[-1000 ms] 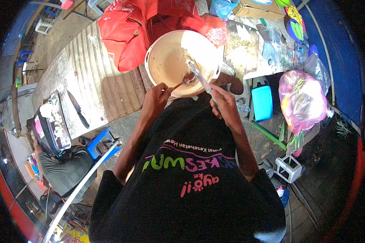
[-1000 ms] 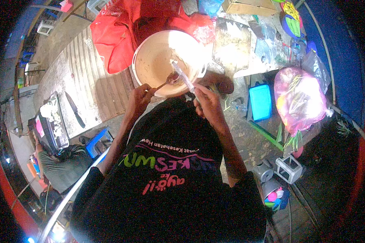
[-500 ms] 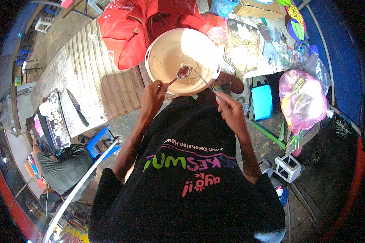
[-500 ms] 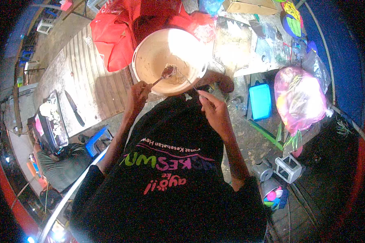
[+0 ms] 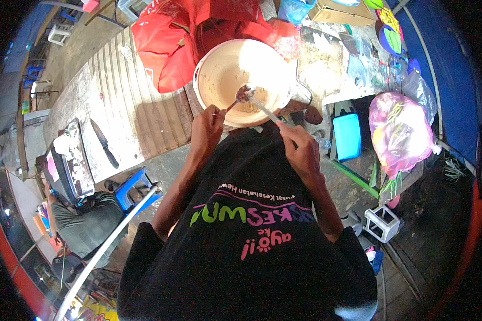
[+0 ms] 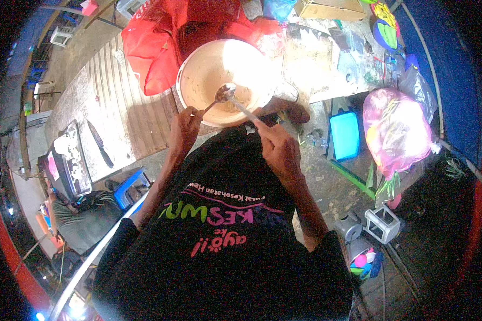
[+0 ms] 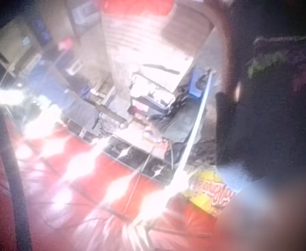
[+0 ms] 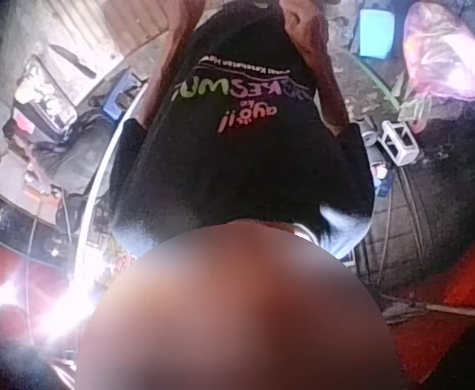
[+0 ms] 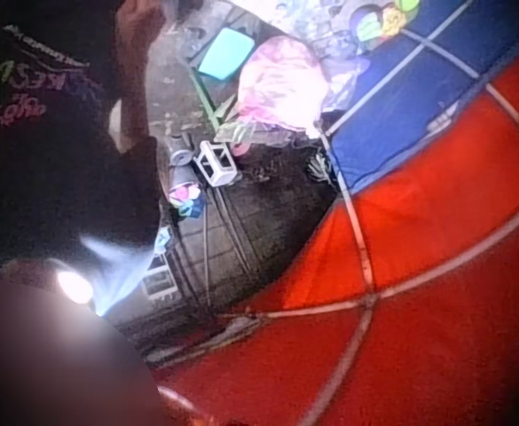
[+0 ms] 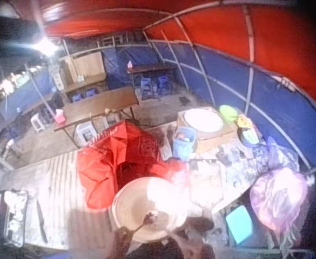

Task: The person scoops a brown paste from a white bowl using a spoon and spreads it onto flat triangular wrappers. They fold each wrapper into a small packet and place it into a blue bowl on a cardboard box. The process repeats continuously.

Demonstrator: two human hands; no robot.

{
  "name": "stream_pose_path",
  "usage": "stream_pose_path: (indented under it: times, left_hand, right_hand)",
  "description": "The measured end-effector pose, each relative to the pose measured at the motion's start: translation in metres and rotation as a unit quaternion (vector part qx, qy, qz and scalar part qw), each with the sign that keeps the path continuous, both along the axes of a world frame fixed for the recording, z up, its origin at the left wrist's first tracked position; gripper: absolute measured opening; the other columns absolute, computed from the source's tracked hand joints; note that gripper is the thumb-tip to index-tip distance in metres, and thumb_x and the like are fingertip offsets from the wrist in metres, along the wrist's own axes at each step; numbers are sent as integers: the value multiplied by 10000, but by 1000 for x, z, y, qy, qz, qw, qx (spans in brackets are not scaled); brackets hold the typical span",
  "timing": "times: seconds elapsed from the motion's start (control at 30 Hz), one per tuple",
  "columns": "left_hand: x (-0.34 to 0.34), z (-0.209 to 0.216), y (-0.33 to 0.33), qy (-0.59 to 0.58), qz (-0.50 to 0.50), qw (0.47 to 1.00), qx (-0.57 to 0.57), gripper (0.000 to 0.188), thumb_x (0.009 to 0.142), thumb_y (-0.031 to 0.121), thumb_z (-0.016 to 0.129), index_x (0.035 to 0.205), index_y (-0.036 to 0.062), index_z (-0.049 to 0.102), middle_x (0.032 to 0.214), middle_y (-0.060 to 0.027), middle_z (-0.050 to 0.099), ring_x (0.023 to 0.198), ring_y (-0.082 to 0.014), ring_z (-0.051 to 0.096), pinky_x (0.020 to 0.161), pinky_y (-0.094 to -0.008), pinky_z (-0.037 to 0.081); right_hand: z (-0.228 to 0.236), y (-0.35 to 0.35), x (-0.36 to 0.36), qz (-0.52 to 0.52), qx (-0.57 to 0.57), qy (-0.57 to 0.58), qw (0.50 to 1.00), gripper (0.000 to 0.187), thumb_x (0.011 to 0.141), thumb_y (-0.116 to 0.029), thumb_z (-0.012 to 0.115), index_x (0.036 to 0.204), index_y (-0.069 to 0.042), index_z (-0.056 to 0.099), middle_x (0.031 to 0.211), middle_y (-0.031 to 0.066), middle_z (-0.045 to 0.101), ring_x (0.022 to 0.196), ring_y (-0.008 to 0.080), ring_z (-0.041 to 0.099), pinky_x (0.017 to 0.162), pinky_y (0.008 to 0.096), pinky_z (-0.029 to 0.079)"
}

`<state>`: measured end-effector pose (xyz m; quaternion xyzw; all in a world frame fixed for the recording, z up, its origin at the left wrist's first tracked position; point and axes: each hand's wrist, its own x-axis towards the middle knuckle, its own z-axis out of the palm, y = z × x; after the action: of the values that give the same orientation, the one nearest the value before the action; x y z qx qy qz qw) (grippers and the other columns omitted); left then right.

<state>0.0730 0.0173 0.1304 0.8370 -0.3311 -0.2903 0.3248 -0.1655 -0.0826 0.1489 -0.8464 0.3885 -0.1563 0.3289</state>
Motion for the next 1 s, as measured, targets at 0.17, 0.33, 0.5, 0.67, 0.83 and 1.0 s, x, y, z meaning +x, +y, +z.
stream_pose_path:
  times: [0.17,0.33,0.5,0.67,0.83,1.0]
  left_hand:
    - [2,1,0,16,-6,1000,12,301,937,242,605,876,-50,639,696,-251,641,645,-371,660,597,-440,482]
    - [7,-4,1,44,-15,999,-1,312,936,248,603,871,-55,645,677,-244,637,607,-337,642,579,-431,464]
    - [11,-11,4,68,-17,997,-30,339,944,287,626,777,-7,618,552,-32,510,497,-107,452,444,-318,348]
    - [13,-13,6,80,-20,996,-27,333,945,279,621,779,-10,626,558,-22,511,497,-99,444,444,-303,336]
    - [13,-15,4,84,-35,995,-30,345,945,281,621,782,-23,622,555,-18,497,499,-101,432,443,-299,323]
    - [11,-13,4,88,-29,996,-7,336,940,273,624,775,-21,624,559,-18,497,503,-98,422,444,-297,307]
  right_hand:
    - [-5,-4,-3,-22,-54,15,998,293,908,-83,613,1186,-118,699,738,121,582,648,272,598,594,389,466]
    - [-8,-7,-5,47,-48,29,997,306,891,-62,628,1182,-118,701,694,117,563,602,256,590,551,381,464]
    - [-9,-18,-5,-3,-85,24,996,318,898,-81,618,1203,-132,691,785,111,604,652,266,622,589,389,496]
    - [-7,-18,-1,14,-75,33,997,313,901,-83,612,1199,-133,693,764,116,588,682,270,618,611,387,493]
    - [-8,-16,4,63,-35,25,997,318,900,-79,613,1206,-122,688,742,110,569,644,264,594,584,378,469]
    - [-9,-19,1,25,-64,3,998,314,897,-78,617,1200,-110,688,732,110,567,632,259,594,572,376,464]
